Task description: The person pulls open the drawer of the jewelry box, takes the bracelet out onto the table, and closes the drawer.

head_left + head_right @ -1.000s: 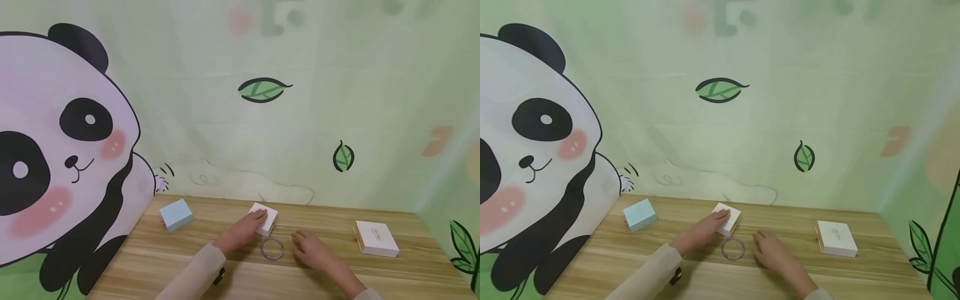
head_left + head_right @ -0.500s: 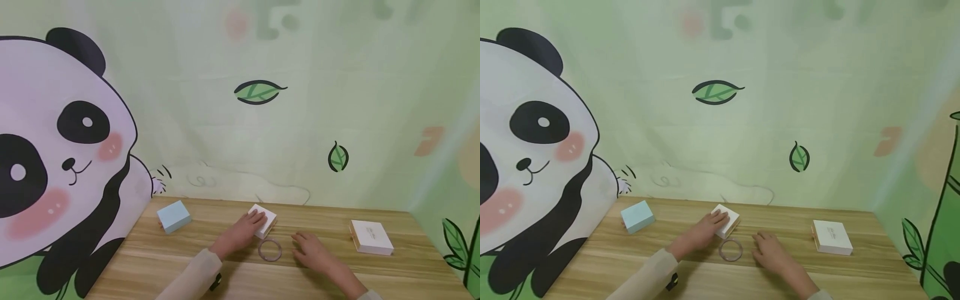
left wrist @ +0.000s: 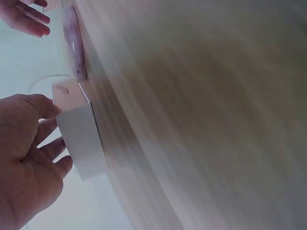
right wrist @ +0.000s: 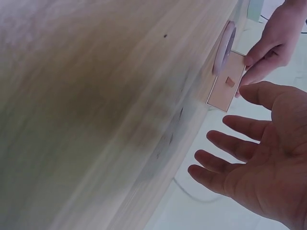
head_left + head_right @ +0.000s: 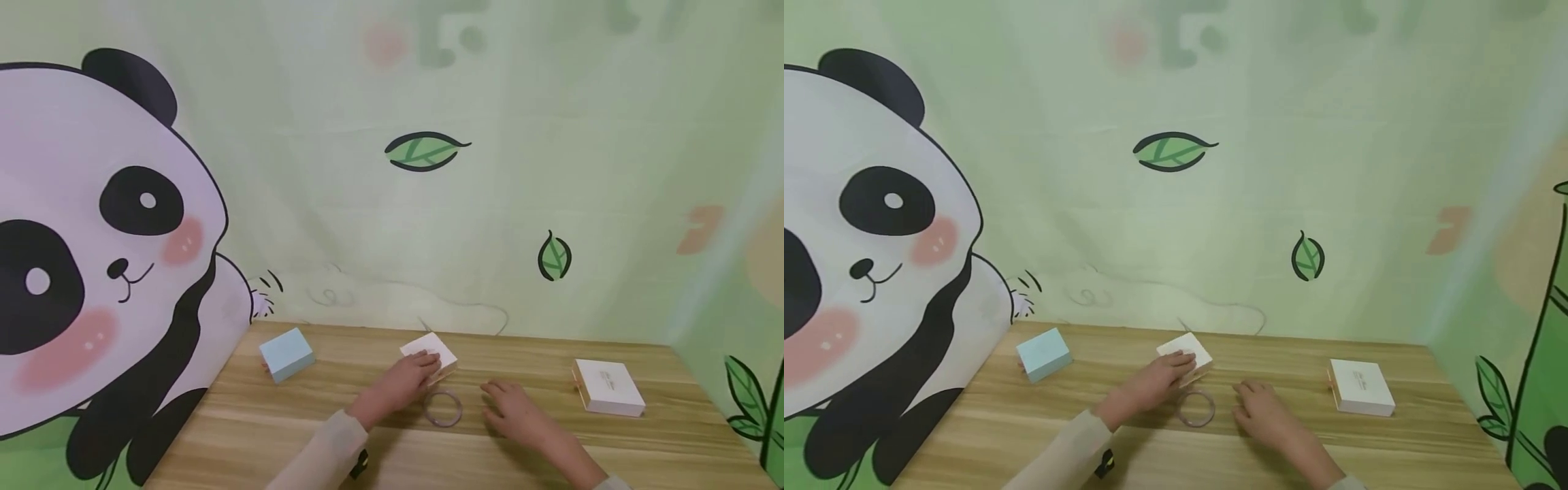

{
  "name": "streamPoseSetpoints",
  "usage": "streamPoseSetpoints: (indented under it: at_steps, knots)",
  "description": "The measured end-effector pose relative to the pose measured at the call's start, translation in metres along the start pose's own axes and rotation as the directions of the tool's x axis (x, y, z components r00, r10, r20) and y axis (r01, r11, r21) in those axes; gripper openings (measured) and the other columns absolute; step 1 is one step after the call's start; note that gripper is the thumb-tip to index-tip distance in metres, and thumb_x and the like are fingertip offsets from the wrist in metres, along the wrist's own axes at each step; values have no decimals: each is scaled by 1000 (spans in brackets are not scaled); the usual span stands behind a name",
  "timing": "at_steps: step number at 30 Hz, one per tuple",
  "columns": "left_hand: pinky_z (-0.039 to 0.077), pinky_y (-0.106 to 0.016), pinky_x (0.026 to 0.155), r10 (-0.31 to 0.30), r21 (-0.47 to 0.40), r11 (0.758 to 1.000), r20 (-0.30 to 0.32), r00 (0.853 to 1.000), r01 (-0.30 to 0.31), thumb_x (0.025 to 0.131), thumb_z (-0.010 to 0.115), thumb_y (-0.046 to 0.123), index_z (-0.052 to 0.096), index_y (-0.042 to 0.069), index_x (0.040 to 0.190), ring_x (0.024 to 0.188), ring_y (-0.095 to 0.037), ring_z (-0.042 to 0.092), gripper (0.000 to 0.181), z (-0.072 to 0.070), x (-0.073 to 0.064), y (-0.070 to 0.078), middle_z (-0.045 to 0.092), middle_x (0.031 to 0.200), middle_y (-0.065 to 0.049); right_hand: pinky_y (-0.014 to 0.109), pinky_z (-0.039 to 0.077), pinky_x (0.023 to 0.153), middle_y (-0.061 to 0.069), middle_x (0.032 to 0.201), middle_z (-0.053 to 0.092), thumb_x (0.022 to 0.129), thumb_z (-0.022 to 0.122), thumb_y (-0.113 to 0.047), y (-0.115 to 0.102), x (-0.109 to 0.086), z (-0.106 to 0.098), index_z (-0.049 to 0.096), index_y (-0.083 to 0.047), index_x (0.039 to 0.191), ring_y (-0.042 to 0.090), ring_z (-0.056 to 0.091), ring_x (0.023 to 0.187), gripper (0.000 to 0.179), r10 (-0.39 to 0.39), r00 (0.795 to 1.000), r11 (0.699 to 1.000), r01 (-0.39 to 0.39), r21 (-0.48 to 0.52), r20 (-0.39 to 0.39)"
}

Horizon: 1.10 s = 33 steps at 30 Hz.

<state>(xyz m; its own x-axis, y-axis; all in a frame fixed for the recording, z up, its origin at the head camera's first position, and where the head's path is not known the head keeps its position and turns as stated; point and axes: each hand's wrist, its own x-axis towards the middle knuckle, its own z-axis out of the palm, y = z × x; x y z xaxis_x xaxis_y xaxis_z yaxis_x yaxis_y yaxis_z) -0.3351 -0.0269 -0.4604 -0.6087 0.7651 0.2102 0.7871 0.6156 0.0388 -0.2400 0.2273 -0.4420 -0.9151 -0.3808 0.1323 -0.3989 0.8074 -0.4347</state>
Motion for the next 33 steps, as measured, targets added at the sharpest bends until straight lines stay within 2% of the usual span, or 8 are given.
streamPoseSetpoints:
  at_steps: [3,6,10,15,20,24,28,33]
  knots:
    - [36,-41,117,-56,-55,997,48,997,59,105,57,14,57,9,145,144,-33,43,41,2,-2,-2,47,155,-10,63,42,106,32,134,57,95,68,-12,-1,0,0,58,11,132,50,52,126,45,-11,1000,1000,11,-17,0]
    - [37,-42,116,-91,-107,989,64,994,97,106,54,13,55,13,146,146,-33,39,41,1,-5,0,43,158,-9,63,41,106,31,133,58,95,69,-12,-2,2,1,59,10,131,49,53,125,44,-22,1000,999,22,-29,-3]
    - [39,-44,114,-79,-127,988,34,996,83,104,60,22,59,10,143,143,-37,42,41,2,-6,5,47,155,-12,62,42,105,28,131,60,94,70,-11,-2,3,4,60,9,130,48,55,122,42,-32,999,999,32,-26,-11]
    - [42,-43,112,-82,-112,990,22,996,84,97,70,31,62,11,139,141,-38,45,47,5,-2,7,50,152,-11,60,46,102,26,125,64,94,68,-8,0,3,9,62,9,126,46,59,117,37,-73,996,995,70,-64,-44]
    - [43,-40,111,-90,-98,991,4,996,90,91,77,27,64,12,138,141,-36,46,51,6,2,5,52,151,-9,60,47,101,25,123,65,93,69,-7,3,5,12,63,9,124,46,60,116,36,-84,995,995,81,-64,-52]
    - [44,-39,110,-112,-125,986,-9,994,110,88,79,23,65,13,135,142,-33,45,50,5,4,2,51,151,-6,61,45,103,27,126,64,92,70,-7,1,6,11,62,9,126,47,58,118,39,-69,997,997,68,-27,-33]
    - [43,-38,110,-135,-154,979,-10,991,132,88,78,21,66,14,133,142,-31,45,47,7,9,-2,52,150,-4,61,45,102,27,126,63,92,70,-8,3,6,11,62,9,127,47,59,118,40,-82,996,996,81,-36,-28]
    - [45,-37,108,-115,-149,983,-42,993,107,86,80,19,70,14,128,139,-31,50,43,8,16,-7,56,146,-4,60,47,101,27,124,64,90,70,-6,7,5,11,62,9,125,47,60,116,39,-104,994,993,101,-63,-45]
